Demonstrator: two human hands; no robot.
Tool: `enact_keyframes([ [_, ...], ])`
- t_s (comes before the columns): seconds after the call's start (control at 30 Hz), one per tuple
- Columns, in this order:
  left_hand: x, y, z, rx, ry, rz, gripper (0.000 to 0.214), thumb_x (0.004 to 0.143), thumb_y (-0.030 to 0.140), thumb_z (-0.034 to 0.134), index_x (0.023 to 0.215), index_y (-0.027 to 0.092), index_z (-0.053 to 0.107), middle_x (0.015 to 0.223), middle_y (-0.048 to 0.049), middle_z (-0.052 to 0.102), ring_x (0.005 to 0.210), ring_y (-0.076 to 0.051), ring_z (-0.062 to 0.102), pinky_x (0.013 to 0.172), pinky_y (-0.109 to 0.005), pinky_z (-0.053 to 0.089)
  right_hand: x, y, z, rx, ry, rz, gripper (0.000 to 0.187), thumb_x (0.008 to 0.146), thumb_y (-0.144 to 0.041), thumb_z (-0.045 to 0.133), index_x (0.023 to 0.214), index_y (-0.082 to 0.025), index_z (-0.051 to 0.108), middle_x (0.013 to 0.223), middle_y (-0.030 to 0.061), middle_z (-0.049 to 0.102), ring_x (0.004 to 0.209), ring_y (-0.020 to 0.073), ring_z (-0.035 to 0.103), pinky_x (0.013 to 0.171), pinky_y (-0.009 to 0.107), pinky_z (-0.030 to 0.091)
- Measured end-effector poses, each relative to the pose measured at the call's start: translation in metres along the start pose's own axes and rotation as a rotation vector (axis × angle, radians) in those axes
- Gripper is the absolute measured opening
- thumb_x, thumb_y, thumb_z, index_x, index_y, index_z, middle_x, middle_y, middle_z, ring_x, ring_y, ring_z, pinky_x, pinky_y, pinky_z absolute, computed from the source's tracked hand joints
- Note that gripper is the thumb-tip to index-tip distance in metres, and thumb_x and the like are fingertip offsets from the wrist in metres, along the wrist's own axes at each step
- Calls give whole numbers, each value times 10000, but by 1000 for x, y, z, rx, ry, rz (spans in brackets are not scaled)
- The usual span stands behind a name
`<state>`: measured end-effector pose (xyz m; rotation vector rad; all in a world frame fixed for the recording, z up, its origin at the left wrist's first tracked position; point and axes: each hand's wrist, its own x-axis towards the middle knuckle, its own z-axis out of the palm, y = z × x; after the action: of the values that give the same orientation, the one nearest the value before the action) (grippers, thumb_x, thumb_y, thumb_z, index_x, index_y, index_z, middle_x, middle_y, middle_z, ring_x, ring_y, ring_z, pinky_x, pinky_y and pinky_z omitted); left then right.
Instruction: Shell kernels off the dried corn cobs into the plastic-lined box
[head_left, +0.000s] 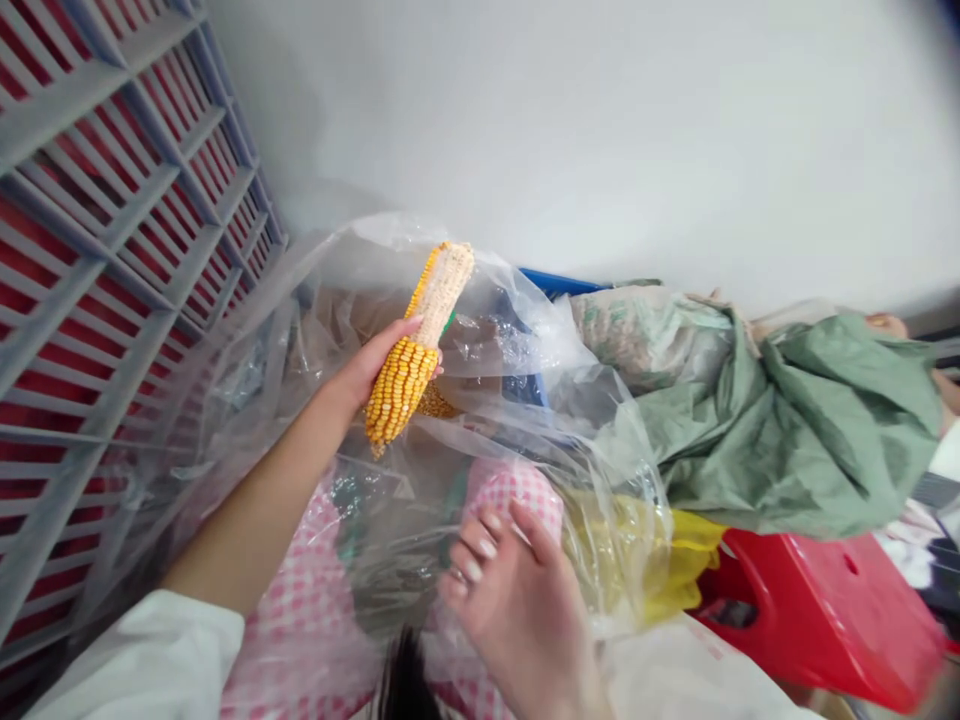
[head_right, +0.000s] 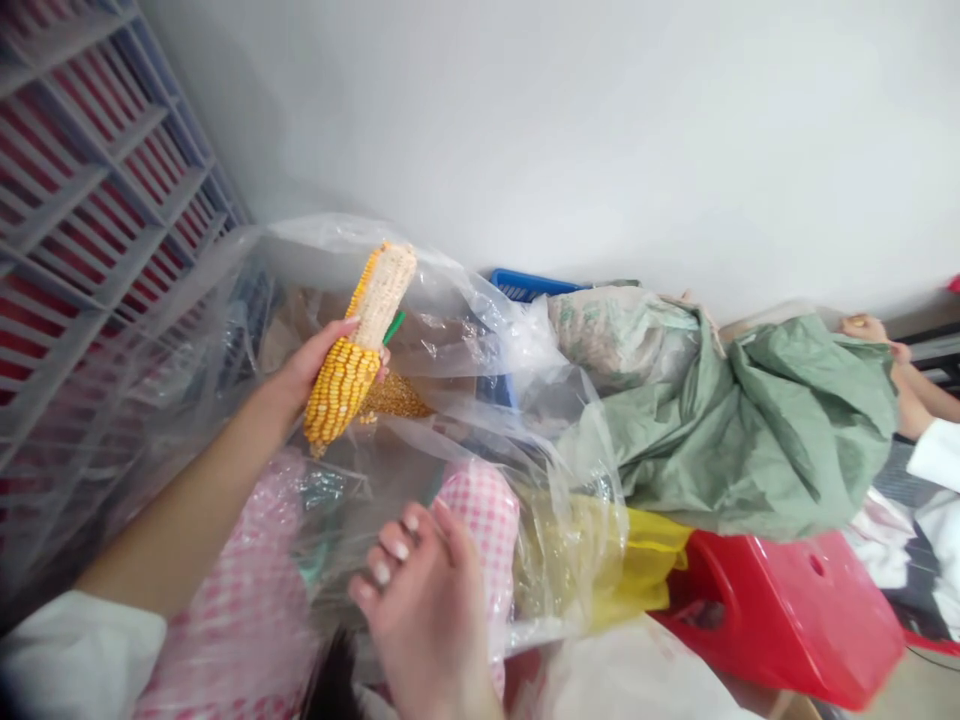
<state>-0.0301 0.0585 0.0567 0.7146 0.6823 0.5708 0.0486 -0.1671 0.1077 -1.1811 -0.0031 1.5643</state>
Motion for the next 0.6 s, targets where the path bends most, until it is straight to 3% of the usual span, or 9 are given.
enact_keyframes([
  [0.03,0,0,0,-4,4,3,318,759,416,484,866,127,562,625,-45,621,544,-129,600,521,-196,497,9,0,12,277,-71,85,315,858,-412,277,687,-187,415,613,-33,314,533,76,385,569,221,378],
  [0.1,1,1,-1,-12,5,11,322,762,425,488,858,128,566,627,-45,618,548,-128,599,525,-197,499,18,-1,34,544,-205,178,274,848,-398,328,729,-176,433,629,-30,345,568,80,410,585,216,371],
  [0.2,2,2,-1,-32,7,15,327,752,440,512,854,134,566,627,-41,612,551,-131,600,530,-203,504,18,-6,52,617,-331,219,282,846,-407,349,753,-166,464,641,-24,379,599,89,430,609,222,382],
  [0.33,4,2,-1,-56,32,10,340,739,436,533,882,129,570,625,-40,611,557,-136,608,547,-214,514,21,-11,57,599,-357,229,376,850,-352,365,527,-161,353,504,-39,311,473,66,365,499,178,352],
  [0.47,5,3,-2,-64,70,-34,369,721,456,554,868,119,588,606,-47,618,545,-146,614,489,-202,499,44,-7,50,392,-143,85,470,832,-313,419,452,-174,181,373,-74,134,324,49,96,310,174,110],
  [0.53,3,4,-2,-75,87,-66,365,713,459,564,830,115,595,596,-49,621,529,-143,610,456,-194,487,58,-6,41,129,51,-131,490,809,-377,458,464,-182,170,375,-79,131,334,48,79,314,189,83],
  [0.6,1,5,-2,-80,104,-105,362,712,460,568,806,112,599,592,-50,625,511,-137,602,434,-189,476,67,-12,28,-259,252,-447,526,780,-473,477,466,-188,167,395,-73,156,366,44,126,346,195,117],
])
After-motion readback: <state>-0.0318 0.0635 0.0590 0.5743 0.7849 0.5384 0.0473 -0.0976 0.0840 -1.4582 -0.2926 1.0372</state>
